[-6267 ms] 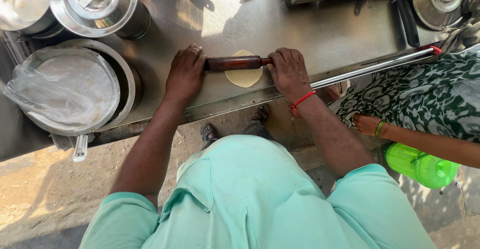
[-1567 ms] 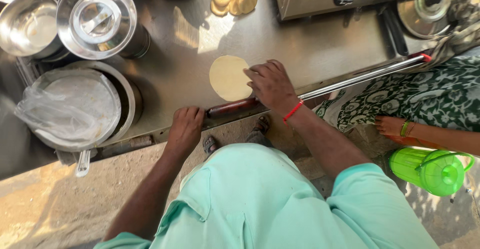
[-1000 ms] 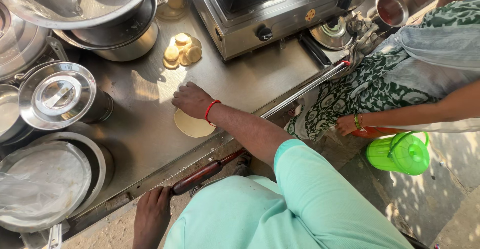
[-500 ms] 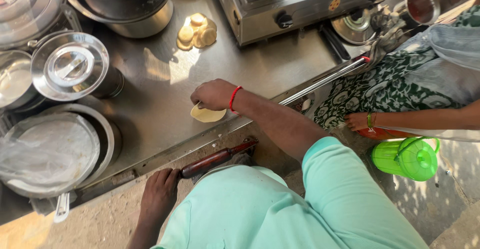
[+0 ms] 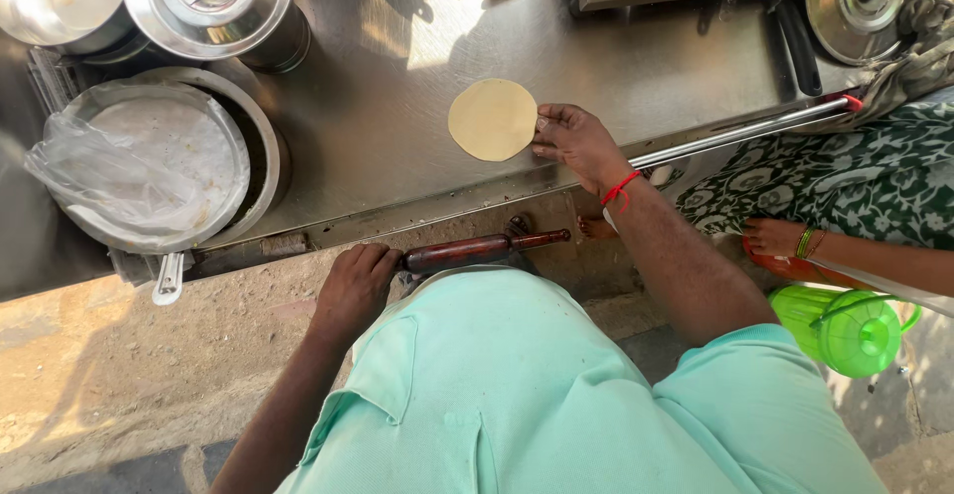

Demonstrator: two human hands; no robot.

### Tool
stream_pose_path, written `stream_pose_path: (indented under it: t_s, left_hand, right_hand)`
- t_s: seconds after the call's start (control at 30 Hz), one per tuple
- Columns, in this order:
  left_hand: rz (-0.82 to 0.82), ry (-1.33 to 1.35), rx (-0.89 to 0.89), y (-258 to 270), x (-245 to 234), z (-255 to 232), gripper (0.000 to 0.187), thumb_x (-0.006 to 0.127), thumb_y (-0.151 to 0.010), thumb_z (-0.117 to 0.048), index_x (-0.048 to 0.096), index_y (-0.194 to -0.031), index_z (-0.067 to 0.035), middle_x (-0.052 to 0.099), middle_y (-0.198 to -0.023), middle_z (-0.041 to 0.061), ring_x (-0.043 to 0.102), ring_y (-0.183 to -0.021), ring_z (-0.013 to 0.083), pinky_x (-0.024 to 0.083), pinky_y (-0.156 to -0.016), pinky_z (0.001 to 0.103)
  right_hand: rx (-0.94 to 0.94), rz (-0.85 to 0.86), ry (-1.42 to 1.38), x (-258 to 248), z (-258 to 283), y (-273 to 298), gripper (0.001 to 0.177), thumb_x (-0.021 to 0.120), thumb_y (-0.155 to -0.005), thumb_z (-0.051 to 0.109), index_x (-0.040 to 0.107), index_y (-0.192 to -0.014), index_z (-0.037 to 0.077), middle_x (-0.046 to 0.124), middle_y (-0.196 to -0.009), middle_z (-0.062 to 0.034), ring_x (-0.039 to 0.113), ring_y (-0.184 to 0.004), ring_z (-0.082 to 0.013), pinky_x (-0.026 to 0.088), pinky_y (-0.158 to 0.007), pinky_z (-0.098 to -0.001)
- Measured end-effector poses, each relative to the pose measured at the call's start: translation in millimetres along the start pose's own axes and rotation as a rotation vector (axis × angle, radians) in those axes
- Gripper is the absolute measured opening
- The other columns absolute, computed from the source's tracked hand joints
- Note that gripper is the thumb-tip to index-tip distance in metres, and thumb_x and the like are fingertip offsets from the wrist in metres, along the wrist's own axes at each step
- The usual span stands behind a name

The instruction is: The person uses a wooden rolling pin to flatten small dough balls into thin circular discs on a stainless steel countertop. They repeatedly roll, flip, and adjust the dough pieces while a second person fries food nearby.

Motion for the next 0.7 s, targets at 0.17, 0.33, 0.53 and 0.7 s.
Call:
stream_pose_path:
  t_s: [0.17,0.33,0.53,0.7]
  left_hand:
    - [-0.057,-0.009,0.029,-13.5,-9.0,-1.7,0.031,0.069,-0.089,-0.015,0.069,-0.119,-0.007,0.069,-0.109,0.008,0.065,-0.102,0.0271,0.052,-0.092,0.041]
    - [-0.056,-0.022,0.073,-44.9,-21.8,-1.7,0.034,0.069,-0.084,-0.012,0.069,-0.118,-0.008,0.069,-0.109,0.007,0.065,-0.1,0.027,0.052,-0.09,0.042]
    - [-0.127,-0.055,0.176,-89.2,-34.8,-17.4,0.032,0.068,-0.085,-0.012,0.068,-0.117,-0.008,0.068,-0.108,0.008,0.064,-0.1,0.0284,0.051,-0.09,0.043]
    - [-0.099,-0.067,0.182,-109.4,-27.7,-17.9,0.032,0.068,-0.085,-0.012,0.068,-0.117,-0.008,0.069,-0.109,0.007,0.065,-0.1,0.0275,0.051,-0.09,0.043]
  right_hand:
    - [-0.18,-0.038,0.139,-62.8,-34.1,31.7,0.031,0.064,-0.104,0.014,0.06,-0.132,0.0,0.068,-0.116,-0.0049,0.065,-0.103,-0.011,0.056,-0.09,-0.0278]
    - [-0.476,0.028,0.489,-47.6,-8.4,85.4,0.048,0.065,-0.106,0.032,0.058,-0.141,-0.001,0.067,-0.125,-0.0088,0.066,-0.11,-0.0173,0.055,-0.101,-0.0317]
    - [-0.606,0.025,1.354,3.3,6.3,120.5,0.067,0.061,-0.094,0.06,0.062,-0.136,0.007,0.066,-0.118,-0.0128,0.061,-0.113,-0.0311,0.045,-0.103,-0.046]
    - [-0.668,-0.095,1.381,9.0,14.3,117.0,0.042,0.069,-0.089,0.037,0.07,-0.123,0.012,0.067,-0.106,-0.0052,0.063,-0.107,-0.0247,0.049,-0.097,-0.042]
Point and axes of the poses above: each hand's wrist, its own y-axis away from the middle knuckle, its own x-axis out of the palm, z = x × y, the point moved 8 cm from there along -y, towards the middle knuckle
